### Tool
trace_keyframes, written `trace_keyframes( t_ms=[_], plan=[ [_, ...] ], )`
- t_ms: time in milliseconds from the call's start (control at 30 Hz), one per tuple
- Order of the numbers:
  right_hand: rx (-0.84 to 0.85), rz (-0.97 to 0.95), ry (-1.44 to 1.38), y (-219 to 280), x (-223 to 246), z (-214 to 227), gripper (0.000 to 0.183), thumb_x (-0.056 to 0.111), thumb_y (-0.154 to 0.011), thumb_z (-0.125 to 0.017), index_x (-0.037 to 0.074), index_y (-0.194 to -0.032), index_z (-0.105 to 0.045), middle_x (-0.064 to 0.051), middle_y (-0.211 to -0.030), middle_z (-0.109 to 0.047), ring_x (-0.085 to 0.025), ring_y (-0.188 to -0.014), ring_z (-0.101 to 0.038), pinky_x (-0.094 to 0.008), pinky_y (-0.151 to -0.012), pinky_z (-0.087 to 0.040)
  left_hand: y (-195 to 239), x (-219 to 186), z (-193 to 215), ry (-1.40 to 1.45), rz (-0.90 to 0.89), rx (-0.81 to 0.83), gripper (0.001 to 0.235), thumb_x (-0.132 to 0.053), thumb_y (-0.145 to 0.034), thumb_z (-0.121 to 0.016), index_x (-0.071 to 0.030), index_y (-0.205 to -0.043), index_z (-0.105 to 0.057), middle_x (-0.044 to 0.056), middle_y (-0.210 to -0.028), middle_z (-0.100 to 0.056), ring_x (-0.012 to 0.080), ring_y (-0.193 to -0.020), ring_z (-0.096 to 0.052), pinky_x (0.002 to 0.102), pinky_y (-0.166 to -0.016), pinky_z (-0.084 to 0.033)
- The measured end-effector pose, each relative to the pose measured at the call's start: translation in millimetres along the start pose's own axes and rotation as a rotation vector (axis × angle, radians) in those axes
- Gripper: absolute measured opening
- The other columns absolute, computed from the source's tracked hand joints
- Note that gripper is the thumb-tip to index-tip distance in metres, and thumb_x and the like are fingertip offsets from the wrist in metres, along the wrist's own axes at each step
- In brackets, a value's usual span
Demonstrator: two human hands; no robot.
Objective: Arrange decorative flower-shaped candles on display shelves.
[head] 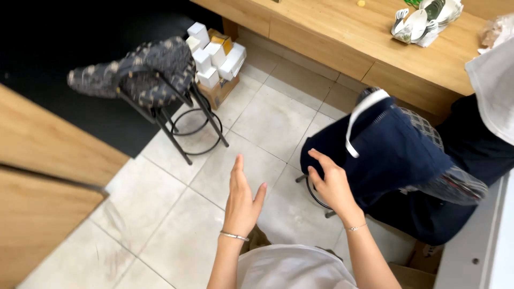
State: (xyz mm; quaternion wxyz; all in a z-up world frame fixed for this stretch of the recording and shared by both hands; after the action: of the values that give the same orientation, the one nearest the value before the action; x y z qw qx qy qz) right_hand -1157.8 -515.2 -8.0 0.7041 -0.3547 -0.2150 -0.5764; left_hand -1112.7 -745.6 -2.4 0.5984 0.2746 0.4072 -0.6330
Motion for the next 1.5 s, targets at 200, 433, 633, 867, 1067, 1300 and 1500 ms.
trace_keyframes(
  t_ms=[200,433,633,867,1067,1300,1500],
  plan=[
    [-0.104,-0.159,0.019,-84.3,-2.1,-27.5,0.041,0.012,-0.091,-0.067,0.005,-0.131,-0.063,-0.017,-0.133,-0.068,-0.036,-0.115,-0.067,-0.038,-0.096,-0.053,-125.3,14.8,6.9,0.063,-0.101,0.182,0.083,-0.016,-0.093,-0.067,0.003,-0.157,-0.017,0.027,-0.159,-0.032,0.0416,-0.145,-0.038,0.042,-0.113,-0.04],
    [-0.182,-0.227,0.022,-160.4,-7.9,-42.6,0.04,0.012,-0.092,-0.067,0.005,-0.131,-0.063,-0.018,-0.127,-0.07,-0.037,-0.114,-0.067,-0.04,-0.093,-0.054,-226.1,27.9,-21.9,0.105,-0.162,0.32,0.084,-0.017,-0.095,-0.066,0.003,-0.159,-0.014,0.03,-0.157,-0.034,0.0425,-0.145,-0.04,0.043,-0.11,-0.043],
    [-0.171,-0.377,0.043,-250.5,-62.1,-27.1,0.042,0.015,-0.092,-0.065,0.006,-0.132,-0.061,-0.017,-0.126,-0.069,-0.038,-0.109,-0.067,-0.042,-0.092,-0.054,-318.2,25.6,-73.6,0.026,-0.157,0.433,0.081,-0.021,-0.094,-0.066,-0.002,-0.157,-0.019,0.024,-0.155,-0.039,0.0405,-0.139,-0.046,0.044,-0.105,-0.048],
    [-0.003,-0.334,0.124,-385.5,-121.8,-9.9,0.053,0.02,-0.092,-0.068,0.004,-0.14,-0.051,-0.024,-0.131,-0.062,-0.043,-0.119,-0.059,-0.047,-0.096,-0.05,-446.5,-13.3,-130.0,0.045,-0.221,0.402,0.085,-0.017,-0.091,-0.068,-0.004,-0.158,-0.017,0.025,-0.156,-0.034,0.0436,-0.138,-0.045,0.045,-0.1,-0.051],
    [-0.064,-0.322,0.126,-457.4,-178.4,18.2,0.051,0.021,-0.093,-0.068,0.004,-0.138,-0.051,-0.023,-0.137,-0.059,-0.042,-0.123,-0.058,-0.045,-0.098,-0.05,-522.4,-21.0,-198.2,0.104,-0.268,0.399,0.087,-0.015,-0.092,-0.07,0.002,-0.156,-0.015,0.031,-0.155,-0.034,0.0458,-0.14,-0.042,0.047,-0.106,-0.047],
    [-0.222,-0.451,0.082,-491.2,-261.2,49.8,0.047,0.016,-0.093,-0.068,0.003,-0.136,-0.055,-0.022,-0.134,-0.061,-0.041,-0.12,-0.061,-0.044,-0.096,-0.052,-599.9,-15.3,-271.3,-0.002,-0.081,0.616,0.047,-0.019,-0.091,-0.068,-0.006,-0.129,-0.044,0.019,-0.16,-0.033,0.0398,-0.135,-0.049,0.044,-0.092,-0.054],
    [-0.319,-0.561,0.081,-524.6,-338.1,59.4,0.045,0.014,-0.092,-0.069,0.004,-0.135,-0.056,-0.021,-0.128,-0.065,-0.038,-0.118,-0.063,-0.043,-0.093,-0.054,-676.3,-10.6,-332.4,0.053,-0.313,0.628,0.052,-0.014,-0.092,-0.069,-0.005,-0.138,-0.045,0.021,-0.158,-0.035,0.0403,-0.14,-0.045,0.046,-0.103,-0.051]
  ],
)
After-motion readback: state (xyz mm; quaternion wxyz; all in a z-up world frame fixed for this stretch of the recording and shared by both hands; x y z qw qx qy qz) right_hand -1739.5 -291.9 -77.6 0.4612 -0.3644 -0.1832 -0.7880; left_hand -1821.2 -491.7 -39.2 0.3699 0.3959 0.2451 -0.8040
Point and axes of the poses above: each hand's wrist, its own y-axis away from the middle knuckle, its own z-axis out of the back of the hand, x = y × z, the point moved 10 cm from there along -y, towards the middle knuckle
